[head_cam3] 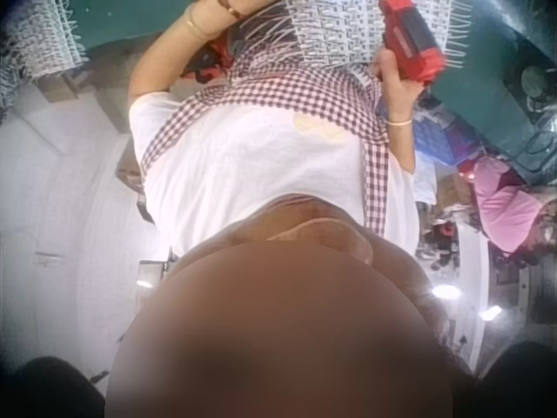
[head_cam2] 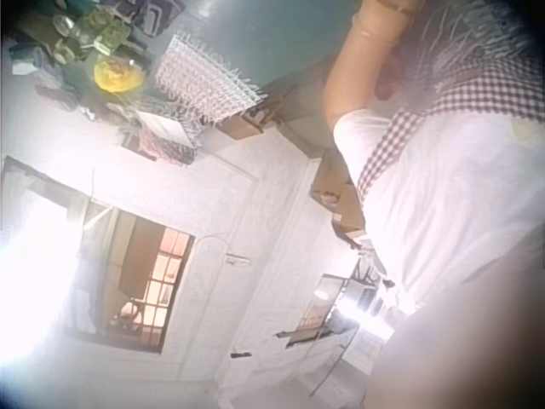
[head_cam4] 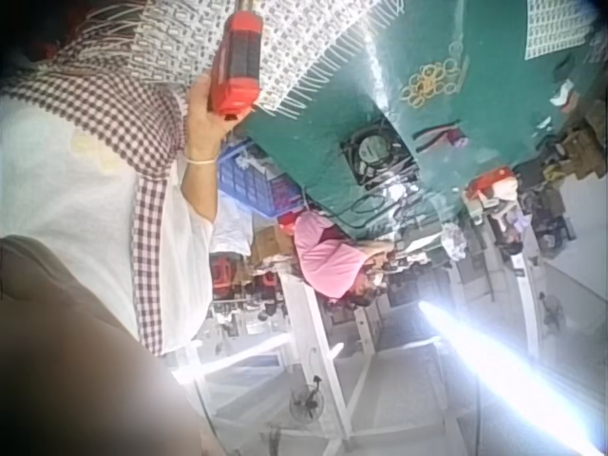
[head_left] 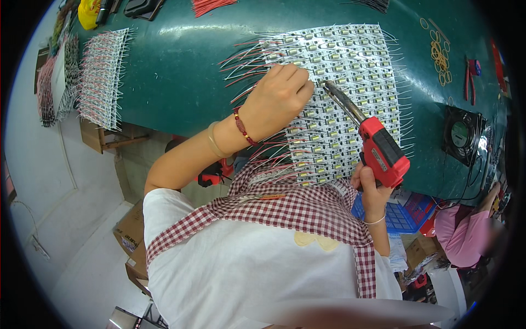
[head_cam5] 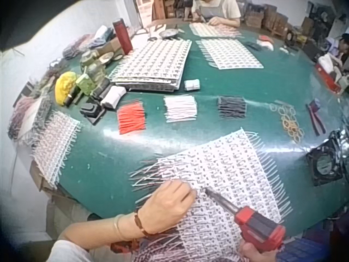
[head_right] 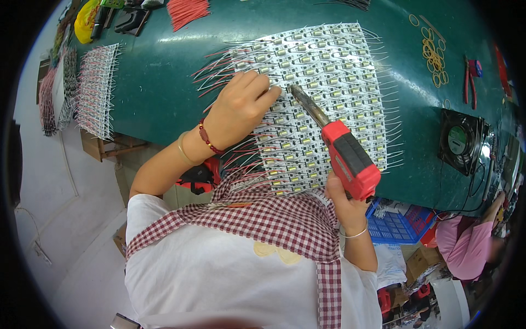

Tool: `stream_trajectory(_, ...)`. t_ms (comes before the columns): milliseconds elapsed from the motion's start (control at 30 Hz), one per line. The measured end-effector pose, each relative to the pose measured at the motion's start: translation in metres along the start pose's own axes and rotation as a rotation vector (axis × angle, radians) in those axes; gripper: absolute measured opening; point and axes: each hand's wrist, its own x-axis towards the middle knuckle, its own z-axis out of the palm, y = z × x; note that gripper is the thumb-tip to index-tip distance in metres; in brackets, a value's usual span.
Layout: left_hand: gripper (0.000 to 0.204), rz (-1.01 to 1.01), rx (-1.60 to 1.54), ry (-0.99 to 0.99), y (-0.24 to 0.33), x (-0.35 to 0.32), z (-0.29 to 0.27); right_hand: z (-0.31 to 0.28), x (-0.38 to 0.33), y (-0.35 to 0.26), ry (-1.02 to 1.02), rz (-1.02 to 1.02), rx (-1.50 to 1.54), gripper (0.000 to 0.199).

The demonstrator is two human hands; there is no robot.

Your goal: The person assembles an LED grid by soldering wires and electronic components together with a handheld soldering iron.

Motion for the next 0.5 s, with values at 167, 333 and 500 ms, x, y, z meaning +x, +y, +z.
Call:
stream_trajectory(167, 0.022, -0.012, -0.039, 0.021, 0.001, -0.003, 0.001, 0.008, 0.002, -0.007, 0.038, -0.01, 0.026, 0.02)
stream_trajectory(333, 0.022, -0.026, -0.043, 0.015, 0.004, 0.0, 0.001, 0.001, 0.003, 0.007, 0.031, -0.088, -0.134, 0.02)
stream_trajectory(500, 0.021, -0.03, -0.034, 0.0, 0.004, 0.0, 0.0, 0.001, 0.001, 0.007, 0.044, -0.176, -0.19, 0.025)
